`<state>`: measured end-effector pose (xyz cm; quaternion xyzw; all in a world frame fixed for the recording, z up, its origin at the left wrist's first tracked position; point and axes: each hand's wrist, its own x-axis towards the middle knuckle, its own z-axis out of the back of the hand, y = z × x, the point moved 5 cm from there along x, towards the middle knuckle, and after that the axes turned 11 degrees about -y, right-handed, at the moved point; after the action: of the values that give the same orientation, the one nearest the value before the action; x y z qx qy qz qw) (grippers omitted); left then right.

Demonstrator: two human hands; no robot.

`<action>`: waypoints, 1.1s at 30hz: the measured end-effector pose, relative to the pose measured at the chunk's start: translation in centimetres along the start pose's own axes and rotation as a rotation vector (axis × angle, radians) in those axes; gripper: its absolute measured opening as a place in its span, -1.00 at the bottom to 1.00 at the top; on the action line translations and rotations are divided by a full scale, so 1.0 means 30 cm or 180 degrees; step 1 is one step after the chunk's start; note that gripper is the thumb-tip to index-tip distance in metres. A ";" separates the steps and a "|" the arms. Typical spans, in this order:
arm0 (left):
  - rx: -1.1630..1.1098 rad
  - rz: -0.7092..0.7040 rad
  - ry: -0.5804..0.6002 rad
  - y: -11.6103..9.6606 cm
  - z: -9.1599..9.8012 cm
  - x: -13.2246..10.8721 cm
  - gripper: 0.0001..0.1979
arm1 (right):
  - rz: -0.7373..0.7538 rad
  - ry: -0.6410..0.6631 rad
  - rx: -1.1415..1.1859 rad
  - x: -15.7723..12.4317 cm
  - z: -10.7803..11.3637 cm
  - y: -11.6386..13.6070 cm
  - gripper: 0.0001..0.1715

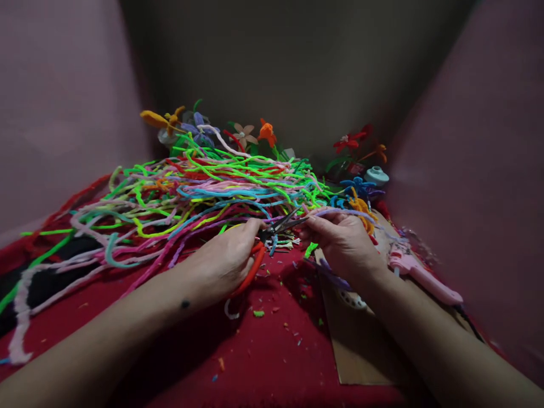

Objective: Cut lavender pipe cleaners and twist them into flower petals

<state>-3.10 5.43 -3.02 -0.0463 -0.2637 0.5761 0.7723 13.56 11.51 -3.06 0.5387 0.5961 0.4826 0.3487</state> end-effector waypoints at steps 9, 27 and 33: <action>0.0000 0.0025 0.0027 0.006 -0.022 -0.001 -0.71 | -0.0426 0.0129 0.0234 -0.003 -0.012 -0.003 -0.83; -0.0098 0.0287 0.0061 -0.005 -0.035 -0.003 -0.73 | -0.0576 0.0150 0.0593 -0.010 -0.015 -0.014 -0.88; 0.0012 0.0158 0.0027 0.014 -0.056 -0.006 -0.76 | -0.0637 0.0176 0.0645 -0.013 -0.019 -0.019 -0.90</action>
<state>-2.73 5.81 -4.66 -0.0537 -0.2582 0.5954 0.7590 12.93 11.04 -3.48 0.4955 0.7019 0.3974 0.3223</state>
